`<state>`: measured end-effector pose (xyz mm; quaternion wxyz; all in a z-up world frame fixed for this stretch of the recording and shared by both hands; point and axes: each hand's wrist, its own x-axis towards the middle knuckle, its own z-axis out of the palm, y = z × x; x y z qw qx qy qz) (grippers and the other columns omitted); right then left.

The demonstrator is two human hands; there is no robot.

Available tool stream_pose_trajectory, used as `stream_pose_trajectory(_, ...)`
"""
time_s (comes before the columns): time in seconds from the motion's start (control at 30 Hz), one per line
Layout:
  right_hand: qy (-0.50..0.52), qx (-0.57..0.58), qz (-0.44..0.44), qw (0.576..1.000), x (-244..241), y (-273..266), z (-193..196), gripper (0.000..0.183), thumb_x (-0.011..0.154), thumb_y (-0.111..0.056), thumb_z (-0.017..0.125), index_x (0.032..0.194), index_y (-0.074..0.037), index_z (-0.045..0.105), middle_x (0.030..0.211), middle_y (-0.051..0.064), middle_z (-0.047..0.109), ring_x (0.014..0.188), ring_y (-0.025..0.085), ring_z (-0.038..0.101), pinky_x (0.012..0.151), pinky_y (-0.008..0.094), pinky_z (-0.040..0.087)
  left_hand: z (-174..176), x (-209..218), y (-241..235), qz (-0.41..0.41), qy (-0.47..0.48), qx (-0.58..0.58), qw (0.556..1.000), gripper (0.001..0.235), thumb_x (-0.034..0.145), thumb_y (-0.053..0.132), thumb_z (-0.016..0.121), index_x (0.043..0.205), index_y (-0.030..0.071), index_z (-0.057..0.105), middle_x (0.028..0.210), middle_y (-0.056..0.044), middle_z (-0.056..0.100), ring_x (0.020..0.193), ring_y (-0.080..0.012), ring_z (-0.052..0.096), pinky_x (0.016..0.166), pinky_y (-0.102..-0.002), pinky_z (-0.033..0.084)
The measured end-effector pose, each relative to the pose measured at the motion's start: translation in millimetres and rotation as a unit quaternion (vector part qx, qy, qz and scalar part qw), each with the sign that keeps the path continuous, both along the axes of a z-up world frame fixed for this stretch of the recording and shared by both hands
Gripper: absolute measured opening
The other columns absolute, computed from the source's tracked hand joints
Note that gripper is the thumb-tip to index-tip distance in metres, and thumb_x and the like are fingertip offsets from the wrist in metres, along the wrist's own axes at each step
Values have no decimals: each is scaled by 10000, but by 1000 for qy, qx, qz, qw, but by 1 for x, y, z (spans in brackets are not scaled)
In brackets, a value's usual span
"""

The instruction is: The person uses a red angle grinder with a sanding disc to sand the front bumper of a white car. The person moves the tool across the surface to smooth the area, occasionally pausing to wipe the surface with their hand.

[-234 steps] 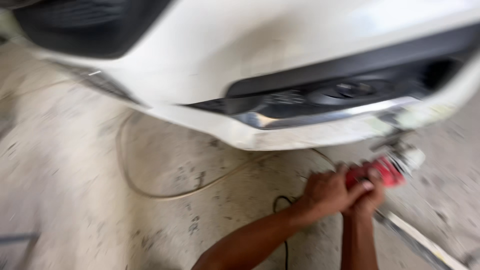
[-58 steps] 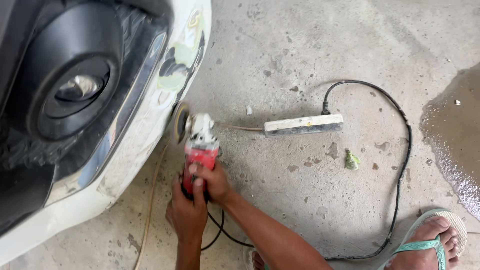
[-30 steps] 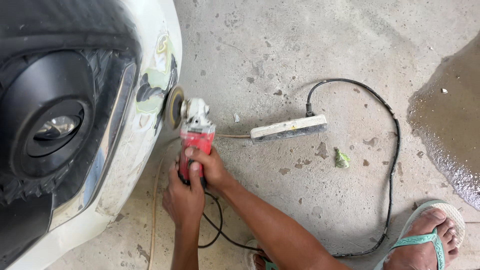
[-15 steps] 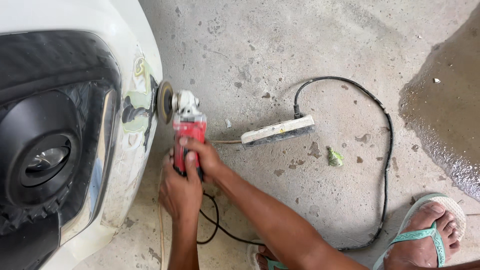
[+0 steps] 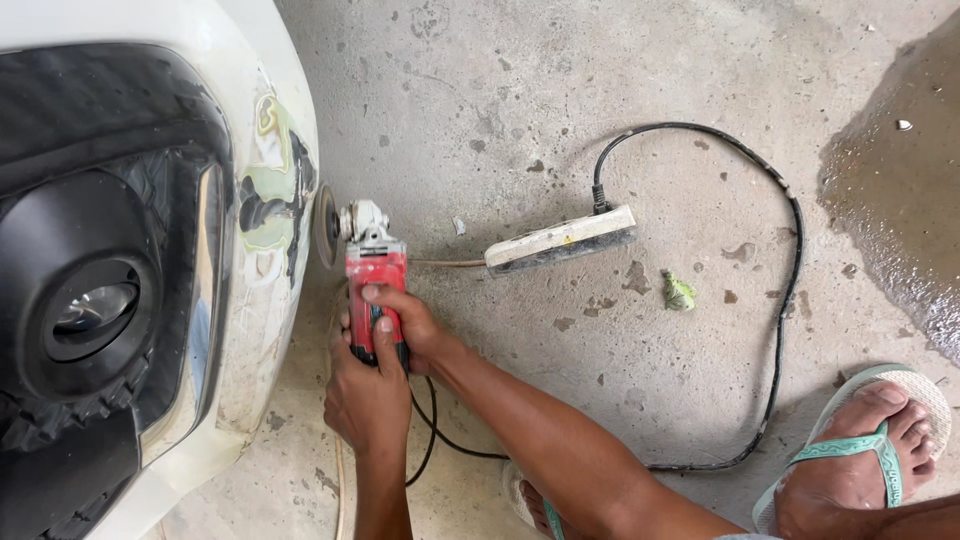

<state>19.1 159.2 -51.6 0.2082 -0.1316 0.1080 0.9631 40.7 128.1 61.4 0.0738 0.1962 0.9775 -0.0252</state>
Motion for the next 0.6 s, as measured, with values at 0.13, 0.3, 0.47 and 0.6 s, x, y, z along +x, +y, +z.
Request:
stream_pose_trajectory(0.13,52,13,32,998,-2,-35,-11,323,839,-311,628,924,0,640,846,121,692,695,210,675,621,296,549,6,3,-25,25,-9,-18,999,711,895,641,414,1389,132,463,1184,-159,669,988,-486,618,774,-616,445)
stream_pose_trajectory(0.3,58,-33,54,996,-1,-71,-2,262,848,-264,624,946,-22,615,829,133,681,688,224,668,615,312,549,9,3,-57,54,-5,-42,998,652,902,636,421,1349,168,500,1134,-145,690,964,-476,635,769,-603,457)
stream_pose_trajectory(0.47,64,-68,63,994,0,-73,11,233,836,-259,638,919,-43,608,821,136,672,706,233,655,652,326,536,18,1,-57,66,2,-54,996,621,890,647,413,1346,236,507,1196,-26,686,961,-436,644,779,-584,458)
stream_pose_trajectory(0.6,30,-22,34,999,-2,-44,16,304,827,-311,632,923,-23,638,824,108,694,687,204,660,620,300,534,25,-5,-30,27,-16,-74,997,709,901,644,391,1416,163,469,1127,-186,684,995,-483,623,788,-605,453)
